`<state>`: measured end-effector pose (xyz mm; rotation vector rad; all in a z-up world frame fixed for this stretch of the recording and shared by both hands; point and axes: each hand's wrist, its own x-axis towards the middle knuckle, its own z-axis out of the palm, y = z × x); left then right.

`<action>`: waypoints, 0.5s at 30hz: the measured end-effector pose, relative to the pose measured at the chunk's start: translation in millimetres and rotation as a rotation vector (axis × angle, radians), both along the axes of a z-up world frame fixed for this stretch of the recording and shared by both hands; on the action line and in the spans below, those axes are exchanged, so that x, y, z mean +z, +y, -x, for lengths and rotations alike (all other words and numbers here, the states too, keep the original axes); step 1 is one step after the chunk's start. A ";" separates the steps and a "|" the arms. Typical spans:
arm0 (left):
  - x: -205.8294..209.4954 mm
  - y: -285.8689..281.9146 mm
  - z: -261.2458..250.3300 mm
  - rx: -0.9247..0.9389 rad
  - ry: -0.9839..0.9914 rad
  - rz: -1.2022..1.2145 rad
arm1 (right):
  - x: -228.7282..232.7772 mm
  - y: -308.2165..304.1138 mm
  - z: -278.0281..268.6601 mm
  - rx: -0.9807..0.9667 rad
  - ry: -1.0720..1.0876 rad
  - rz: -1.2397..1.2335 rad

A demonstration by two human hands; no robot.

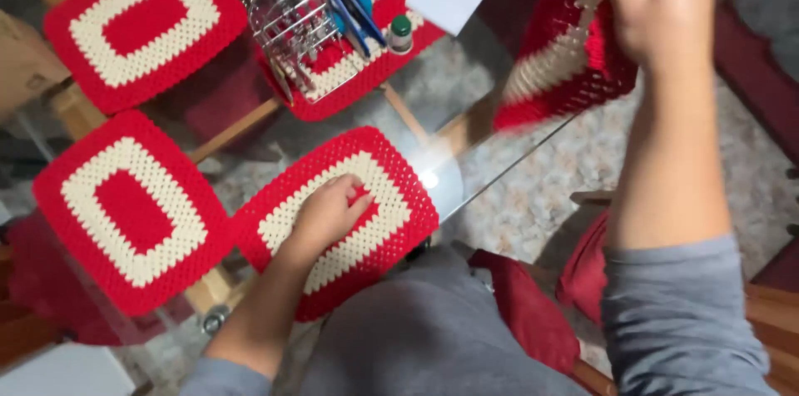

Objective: The person clears a glass dining table by removing crocheted placemats, a cutlery holder, a bottle, and remote controls. They place the items on nearby chairs and a side table, then wipe the glass surface with a cloth.

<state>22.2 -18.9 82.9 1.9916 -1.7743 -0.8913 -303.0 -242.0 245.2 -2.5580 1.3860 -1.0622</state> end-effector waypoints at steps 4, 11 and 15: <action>6.9 7.6 -2.8 0.030 0.037 0.039 | 17.3 23.6 -25.9 0.028 -0.290 0.321; 6.6 13.9 -10.7 0.124 0.315 0.018 | 15.2 39.6 -42.3 -0.008 -0.280 0.020; -1.3 35.6 -19.1 0.140 0.328 -0.003 | 6.9 48.4 -41.3 -0.020 -0.260 -0.064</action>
